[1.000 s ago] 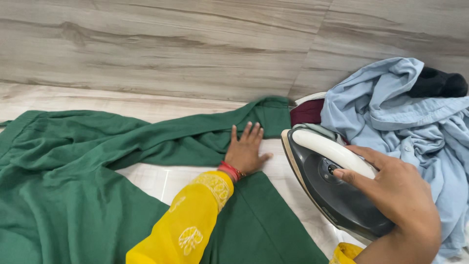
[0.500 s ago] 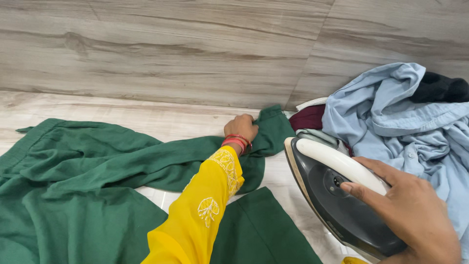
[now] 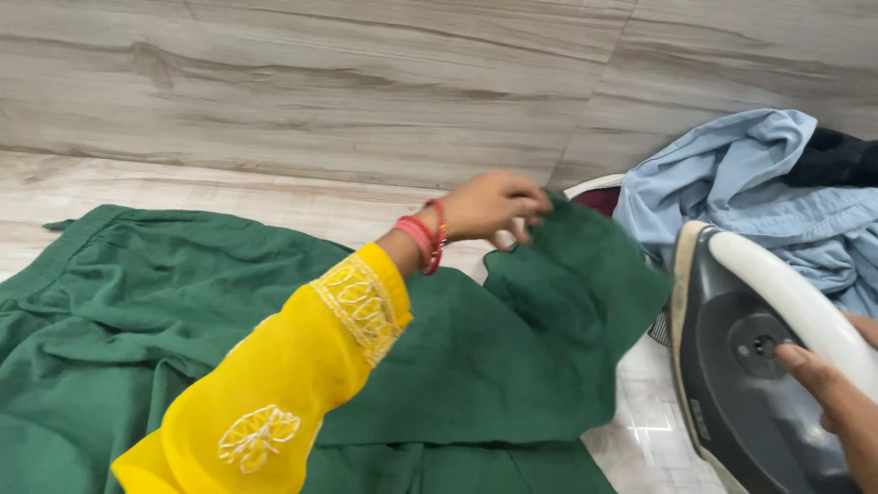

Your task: The person irons a pair of green pants on a tiled floor, smoothing the fabric and using a steam iron to remove wrinkles. After finishing the pants, the person picks up a light blue shirt from a nearby pile and begins to unfold it.

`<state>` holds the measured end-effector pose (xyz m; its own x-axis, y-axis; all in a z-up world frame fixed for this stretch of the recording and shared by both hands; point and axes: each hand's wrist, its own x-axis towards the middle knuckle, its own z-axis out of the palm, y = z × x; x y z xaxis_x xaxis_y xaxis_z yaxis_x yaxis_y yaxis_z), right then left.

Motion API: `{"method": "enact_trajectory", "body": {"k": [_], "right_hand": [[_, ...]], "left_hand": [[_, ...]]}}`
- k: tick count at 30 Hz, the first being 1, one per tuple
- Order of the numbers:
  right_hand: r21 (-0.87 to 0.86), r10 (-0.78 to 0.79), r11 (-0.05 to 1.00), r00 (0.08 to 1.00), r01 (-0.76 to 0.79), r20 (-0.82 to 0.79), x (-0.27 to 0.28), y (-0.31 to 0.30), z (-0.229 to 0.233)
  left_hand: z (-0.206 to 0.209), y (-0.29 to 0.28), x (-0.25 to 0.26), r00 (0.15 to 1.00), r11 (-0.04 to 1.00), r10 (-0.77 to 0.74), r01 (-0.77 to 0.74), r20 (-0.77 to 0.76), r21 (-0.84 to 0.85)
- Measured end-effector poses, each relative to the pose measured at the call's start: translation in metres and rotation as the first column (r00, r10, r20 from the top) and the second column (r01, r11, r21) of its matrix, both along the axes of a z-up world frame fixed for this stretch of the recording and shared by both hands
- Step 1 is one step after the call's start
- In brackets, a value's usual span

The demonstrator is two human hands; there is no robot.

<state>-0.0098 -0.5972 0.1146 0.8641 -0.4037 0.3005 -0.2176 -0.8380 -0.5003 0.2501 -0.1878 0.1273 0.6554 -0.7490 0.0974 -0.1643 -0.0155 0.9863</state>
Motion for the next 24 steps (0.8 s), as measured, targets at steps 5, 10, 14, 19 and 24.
{"method": "enact_trajectory", "body": {"k": [5, 10, 14, 19, 24], "right_hand": [[-0.033, -0.005, 0.999, 1.0, 0.006, 0.012, 0.01, -0.022, -0.007], [-0.027, 0.031, 0.999, 0.998, -0.03, 0.059, -0.001, 0.035, 0.017], [-0.018, 0.03, 0.999, 0.99, -0.028, 0.134, -0.009, 0.116, 0.049], [0.01, -0.103, 0.995, 0.994, 0.103, -0.023, -0.003, 0.19, 0.09], [-0.208, -0.012, 0.978, 1.0, 0.007, -0.023, -0.008, 0.217, 0.107]], "left_hand": [[-0.102, 0.13, -0.017, 0.817, 0.335, 0.019, -0.549, 0.577, 0.766], [-0.149, 0.236, -0.023, 0.757, 0.097, 0.145, -0.652, 0.638, 0.752], [-0.158, 0.339, -0.007, 0.502, -0.205, 0.519, -0.713, 0.692, 0.67], [-0.134, 0.264, -0.02, 0.316, 0.038, 0.095, -0.949, 0.944, 0.314], [-0.095, 0.082, -0.119, 0.602, 0.625, 0.119, -0.664, 0.79, 0.412]]}}
